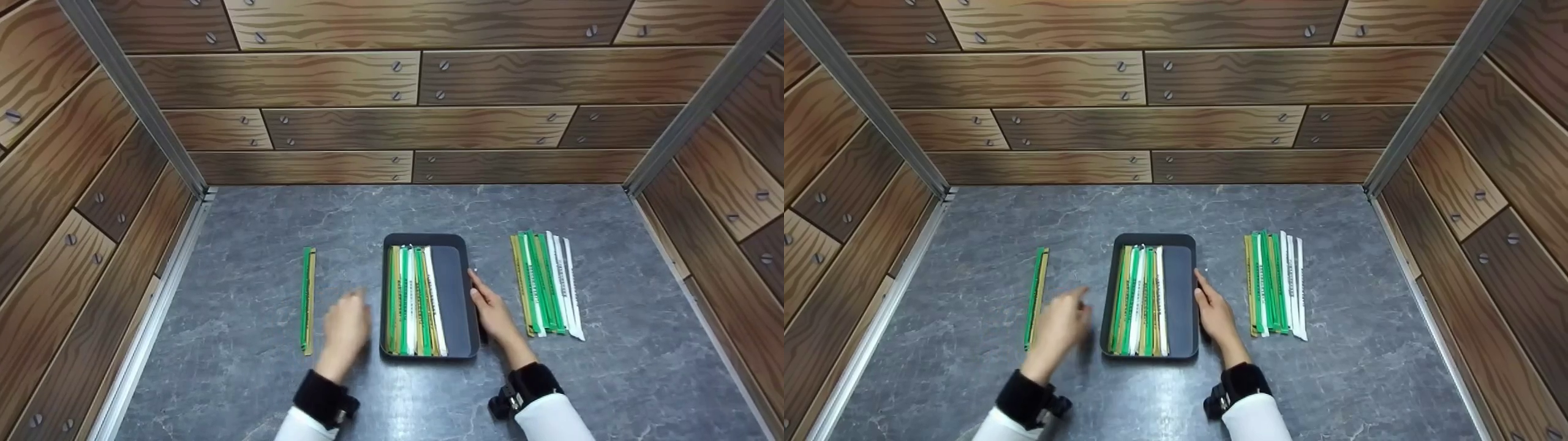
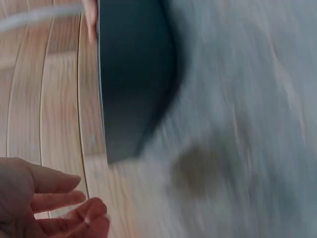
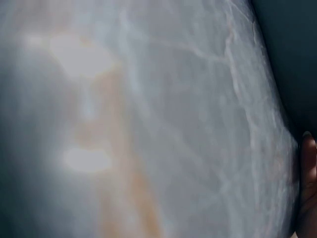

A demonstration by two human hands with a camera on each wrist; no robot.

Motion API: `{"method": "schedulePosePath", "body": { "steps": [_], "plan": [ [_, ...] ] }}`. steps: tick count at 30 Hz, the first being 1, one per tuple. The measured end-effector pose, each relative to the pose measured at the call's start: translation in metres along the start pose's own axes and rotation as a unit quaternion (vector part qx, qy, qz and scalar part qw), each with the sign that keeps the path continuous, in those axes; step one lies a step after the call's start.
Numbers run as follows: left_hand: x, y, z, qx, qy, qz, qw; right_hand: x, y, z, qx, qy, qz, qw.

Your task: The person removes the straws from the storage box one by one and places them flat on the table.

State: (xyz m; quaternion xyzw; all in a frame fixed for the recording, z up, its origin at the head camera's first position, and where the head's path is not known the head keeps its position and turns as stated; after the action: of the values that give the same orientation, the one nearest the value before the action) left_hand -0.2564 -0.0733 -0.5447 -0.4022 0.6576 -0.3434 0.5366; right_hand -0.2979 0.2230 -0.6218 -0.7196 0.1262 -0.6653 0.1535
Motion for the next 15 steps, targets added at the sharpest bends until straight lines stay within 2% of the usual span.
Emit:
{"method": "schedulePosePath", "body": {
  "steps": [4, 8, 11, 15],
  "plan": [
    [-0.034, 0.018, 0.004, 0.022, 0.042, 0.041, 0.9981, -0.001, 0.0, -0.001, 0.0, 0.003, -0.002, 1.0],
    [-0.056, 0.033, 0.006, 0.037, 0.07, 0.043, 0.996, -0.001, 0.001, -0.001, 0.002, 0.003, -0.002, 1.0],
    [-0.064, 0.043, 0.006, 0.037, 0.083, 0.008, 0.9958, -0.001, 0.001, -0.001, 0.004, 0.005, 0.001, 1.0],
    [-0.067, 0.055, 0.003, 0.043, 0.086, -0.042, 0.9946, 0.0, 0.001, 0.0, 0.002, 0.002, 0.001, 1.0]
  ]
}}
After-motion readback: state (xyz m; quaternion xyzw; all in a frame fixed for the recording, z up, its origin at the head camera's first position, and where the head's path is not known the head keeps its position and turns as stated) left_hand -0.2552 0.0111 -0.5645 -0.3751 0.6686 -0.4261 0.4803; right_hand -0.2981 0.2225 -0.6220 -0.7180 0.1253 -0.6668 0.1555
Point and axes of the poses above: each hand's wrist, its own z-axis away from the middle knuckle, its own y-axis out of the palm, x = y × z, the point moved 8 cm from there along -z, towards the middle knuckle
